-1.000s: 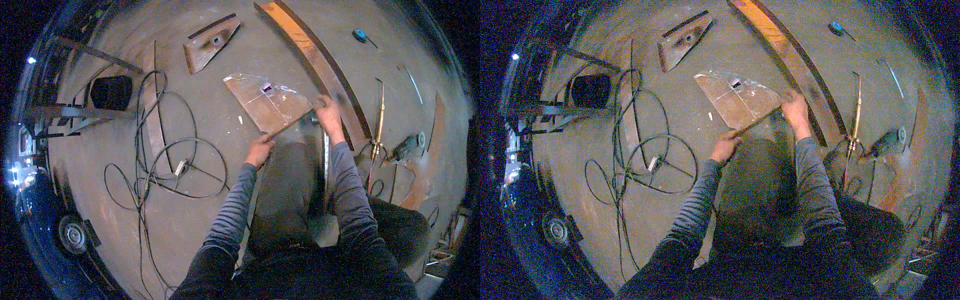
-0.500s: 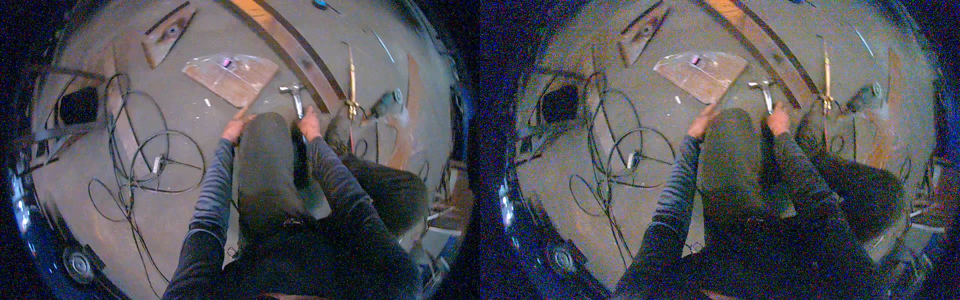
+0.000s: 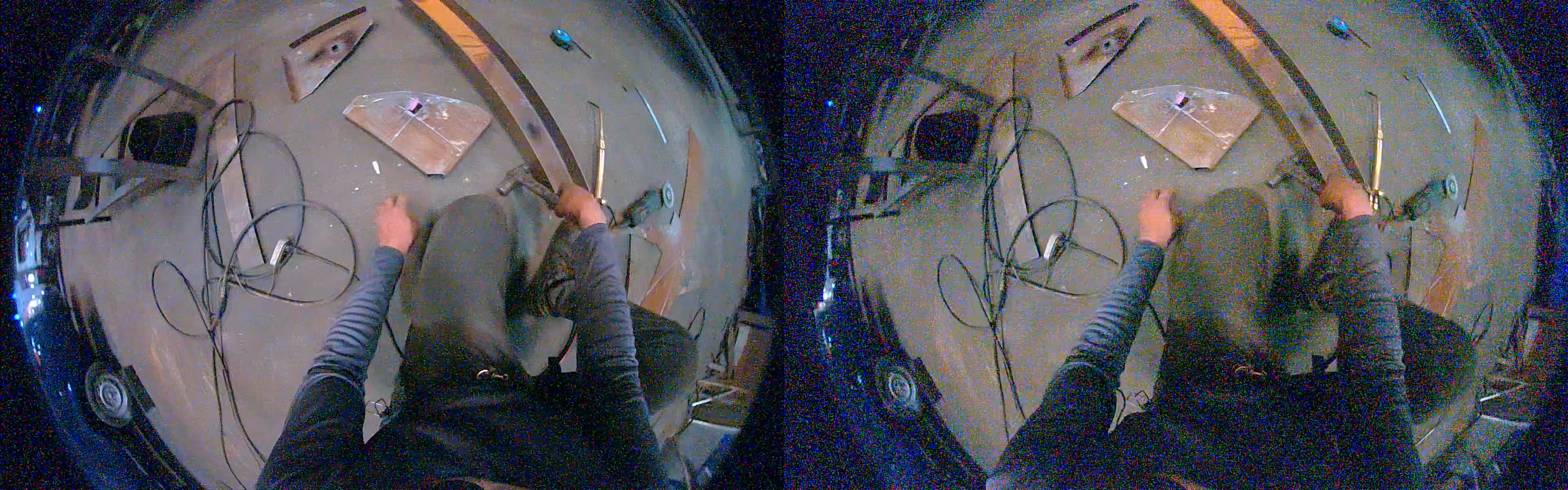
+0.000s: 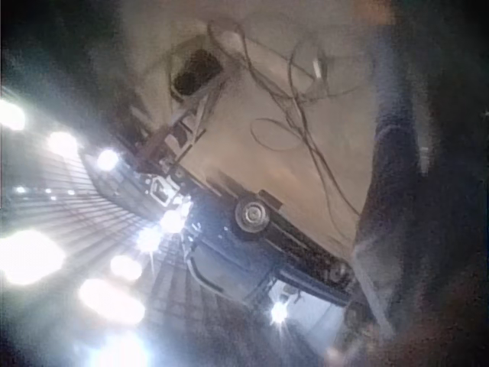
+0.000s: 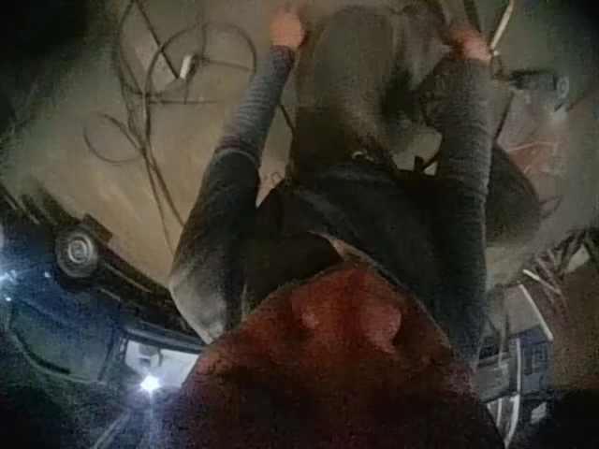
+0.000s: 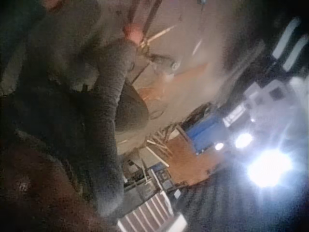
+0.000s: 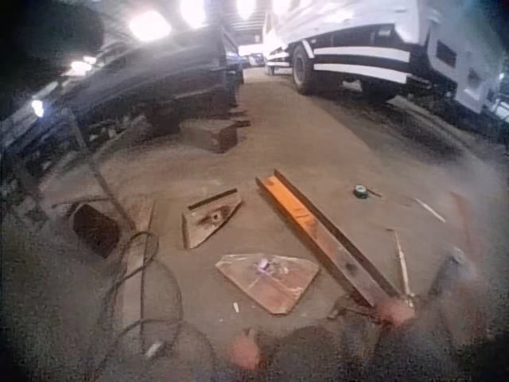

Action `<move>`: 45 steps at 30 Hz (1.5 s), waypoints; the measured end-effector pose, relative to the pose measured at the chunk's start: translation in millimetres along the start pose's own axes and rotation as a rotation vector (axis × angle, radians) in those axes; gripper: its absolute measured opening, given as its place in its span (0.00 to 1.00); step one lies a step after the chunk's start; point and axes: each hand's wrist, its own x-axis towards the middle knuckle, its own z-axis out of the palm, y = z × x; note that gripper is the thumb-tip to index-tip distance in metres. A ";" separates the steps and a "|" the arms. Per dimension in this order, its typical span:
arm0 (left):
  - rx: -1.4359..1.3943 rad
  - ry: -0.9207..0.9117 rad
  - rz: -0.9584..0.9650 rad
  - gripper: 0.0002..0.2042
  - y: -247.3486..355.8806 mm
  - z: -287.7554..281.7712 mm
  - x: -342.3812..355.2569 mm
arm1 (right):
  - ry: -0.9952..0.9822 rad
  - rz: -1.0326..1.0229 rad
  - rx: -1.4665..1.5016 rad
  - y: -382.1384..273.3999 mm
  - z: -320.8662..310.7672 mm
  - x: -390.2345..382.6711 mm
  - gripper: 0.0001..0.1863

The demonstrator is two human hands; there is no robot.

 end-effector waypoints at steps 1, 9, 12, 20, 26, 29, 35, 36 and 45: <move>-0.132 -0.056 0.042 0.24 0.5 -1.3 -12.6 | 0.029 0.031 -0.047 -20.0 -15.9 -6.3 0.16; -0.336 -0.256 0.265 0.32 30.8 11.9 -56.0 | 0.178 -0.007 -0.290 -60.7 -25.6 19.4 0.18; -0.378 -0.407 0.041 0.32 35.8 23.6 -53.1 | 0.158 -0.003 -0.260 -97.6 -42.0 11.1 0.19; -0.336 -0.217 0.205 0.33 49.8 23.9 -58.4 | 0.156 -0.005 -0.309 -88.0 -40.8 29.3 0.19; -0.292 -0.308 0.103 0.23 43.9 22.5 -37.4 | 0.116 0.024 -0.275 -89.9 -44.2 17.8 0.19; -0.235 -0.301 0.068 0.20 44.2 29.2 -30.5 | 0.122 0.027 -0.277 -91.9 -45.0 7.8 0.18; -0.229 -0.380 0.053 0.18 29.8 42.9 -14.4 | 0.162 0.012 -0.284 -73.6 -27.7 7.7 0.17; -0.265 -0.359 0.053 0.19 22.7 40.6 -13.7 | 0.189 0.004 -0.286 -68.1 -24.7 7.9 0.17; -0.731 -0.209 -0.277 0.26 -11.5 -50.3 15.0 | 0.221 0.036 -0.307 -71.9 -19.1 4.7 0.15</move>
